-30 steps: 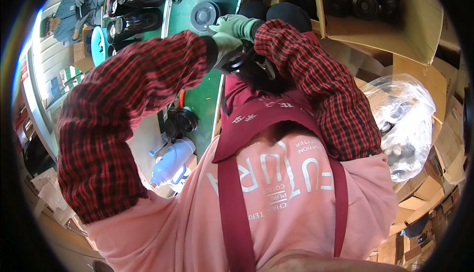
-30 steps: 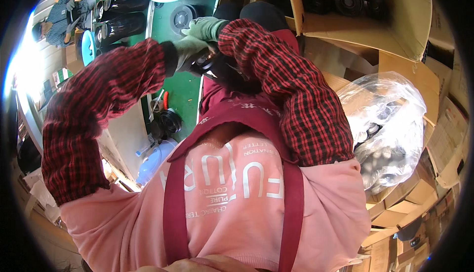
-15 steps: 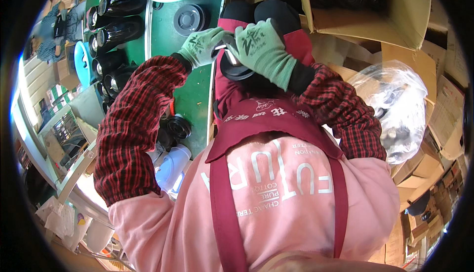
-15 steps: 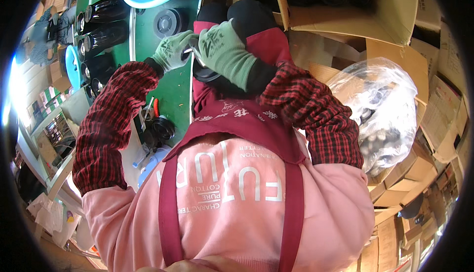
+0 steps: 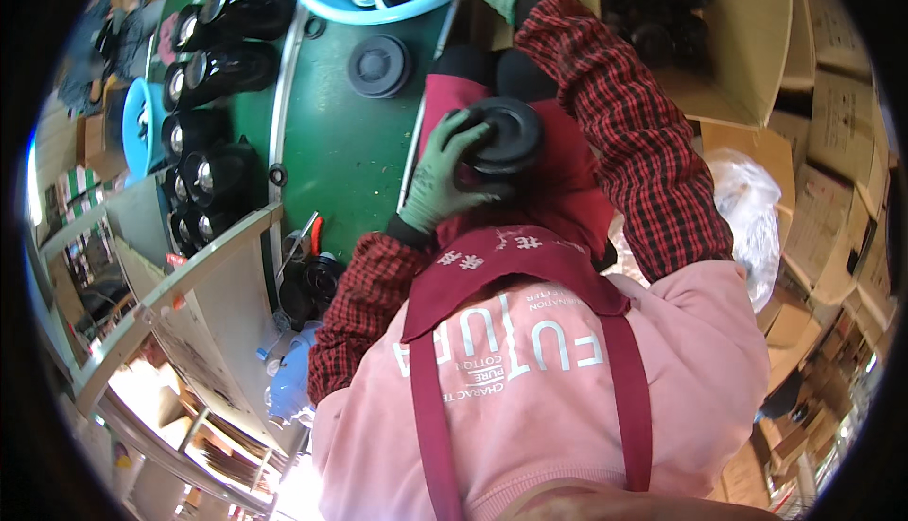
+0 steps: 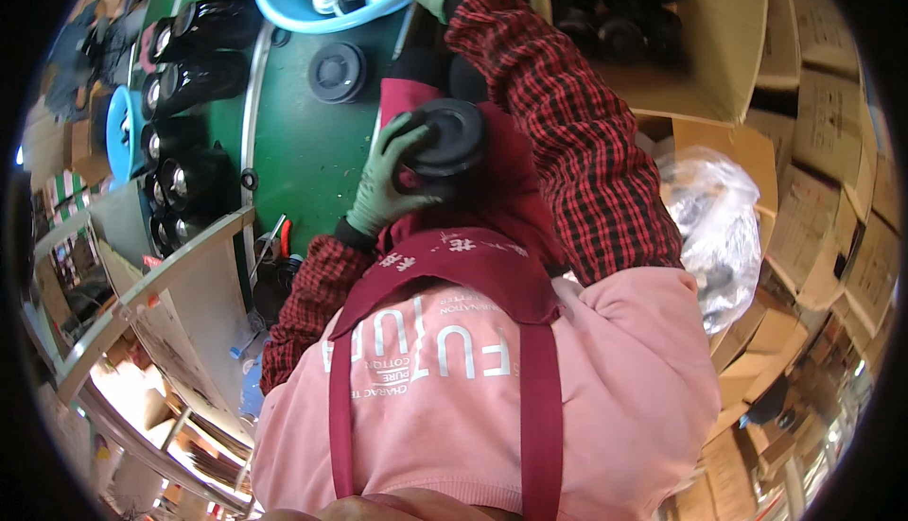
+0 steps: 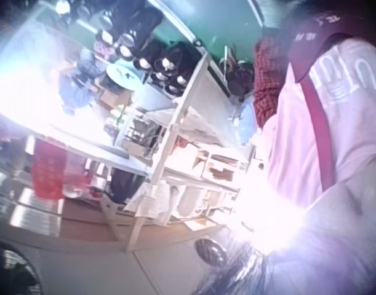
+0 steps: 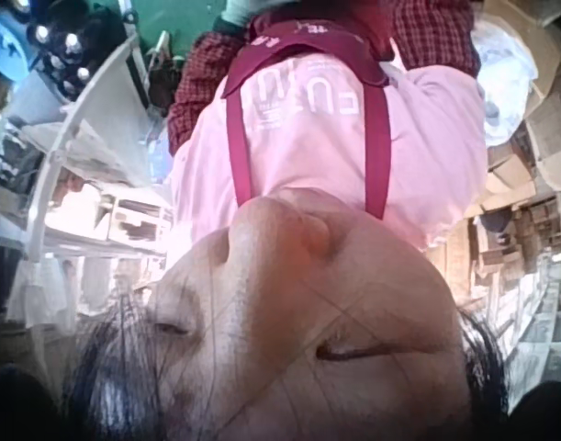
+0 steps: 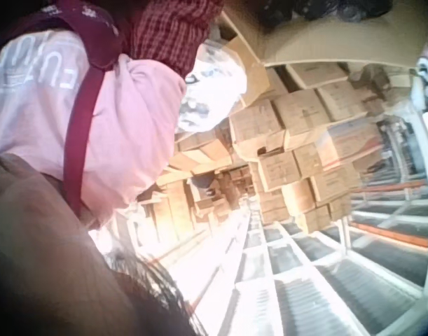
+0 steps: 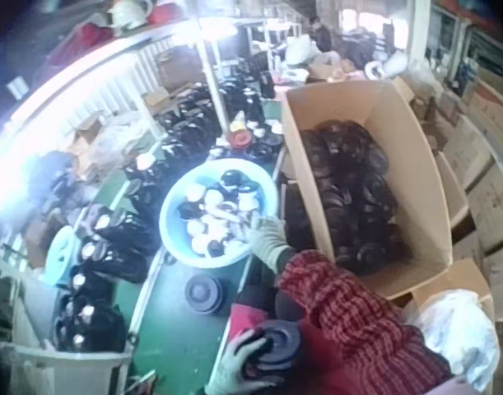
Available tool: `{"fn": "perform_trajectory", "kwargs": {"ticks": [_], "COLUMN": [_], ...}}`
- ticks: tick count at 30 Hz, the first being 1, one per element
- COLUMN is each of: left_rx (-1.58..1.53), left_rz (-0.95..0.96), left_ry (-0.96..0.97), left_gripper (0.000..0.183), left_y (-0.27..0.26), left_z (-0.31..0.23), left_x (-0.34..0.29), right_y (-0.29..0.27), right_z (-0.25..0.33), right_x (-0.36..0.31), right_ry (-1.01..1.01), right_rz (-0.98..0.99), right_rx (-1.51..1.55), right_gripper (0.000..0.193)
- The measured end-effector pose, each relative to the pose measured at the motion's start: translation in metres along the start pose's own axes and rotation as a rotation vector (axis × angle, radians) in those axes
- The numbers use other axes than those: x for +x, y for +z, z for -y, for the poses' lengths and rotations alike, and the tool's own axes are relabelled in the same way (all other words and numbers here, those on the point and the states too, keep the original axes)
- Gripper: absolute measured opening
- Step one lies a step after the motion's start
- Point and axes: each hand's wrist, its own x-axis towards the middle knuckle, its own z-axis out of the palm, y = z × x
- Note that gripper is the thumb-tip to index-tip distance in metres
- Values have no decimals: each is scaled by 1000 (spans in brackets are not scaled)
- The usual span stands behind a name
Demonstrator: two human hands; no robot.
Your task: The person assembles black kettles by inserting a metal component into the base and securing a lid. They handle each kettle one at a time, placing the finished units into a cardboard box.
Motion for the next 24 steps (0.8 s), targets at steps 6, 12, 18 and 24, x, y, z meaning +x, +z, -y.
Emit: {"fn": "perform_trajectory", "kwargs": {"ticks": [6, 12, 18, 24], "left_rx": [-353, -557, -726, -368], "left_rz": [-738, -457, -771, -1010], "left_ry": [-92, -459, -928, -489], "left_gripper": [81, 103, 92, 61], "left_y": [-54, -107, -107, -128], "left_z": [22, 126, 148, 116], "left_x": [-55, -108, -130, -109], "right_y": [-59, -55, 21, 18], "right_z": [51, 115, 158, 197], "right_x": [-84, -208, -231, -228], "right_ry": [-341, -522, -373, -251], "right_rz": [-292, 501, 490, 617], "right_rx": [17, 724, 308, 302], "right_gripper": [54, 94, 97, 96]}}
